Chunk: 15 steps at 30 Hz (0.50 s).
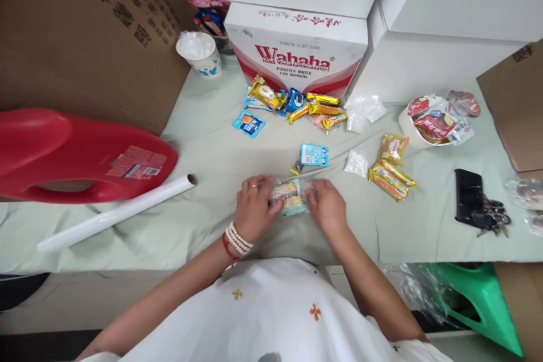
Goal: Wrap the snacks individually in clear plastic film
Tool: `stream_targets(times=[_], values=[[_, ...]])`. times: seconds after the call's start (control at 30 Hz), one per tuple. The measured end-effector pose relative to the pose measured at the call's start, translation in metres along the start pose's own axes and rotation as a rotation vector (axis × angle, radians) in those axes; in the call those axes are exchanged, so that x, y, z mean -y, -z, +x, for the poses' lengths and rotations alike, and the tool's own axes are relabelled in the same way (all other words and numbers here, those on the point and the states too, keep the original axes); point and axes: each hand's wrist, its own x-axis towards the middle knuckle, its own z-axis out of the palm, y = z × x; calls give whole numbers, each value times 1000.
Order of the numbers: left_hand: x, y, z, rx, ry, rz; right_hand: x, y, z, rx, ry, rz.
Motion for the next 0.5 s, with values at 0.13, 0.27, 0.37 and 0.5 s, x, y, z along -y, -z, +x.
stream_targets(times=[0.13,0.27,0.37,0.5], values=[[7,1,4,117,-42,-13,36,-5,-15,83,234,20],[11,2,7,224,81,-177,52,-18,-28,126,412,41],[15,-1,7,211,234,-382,48,-24,-35,80,506,142],[17,0,2,285,439,-879,38,-30,-42,39,595,177]])
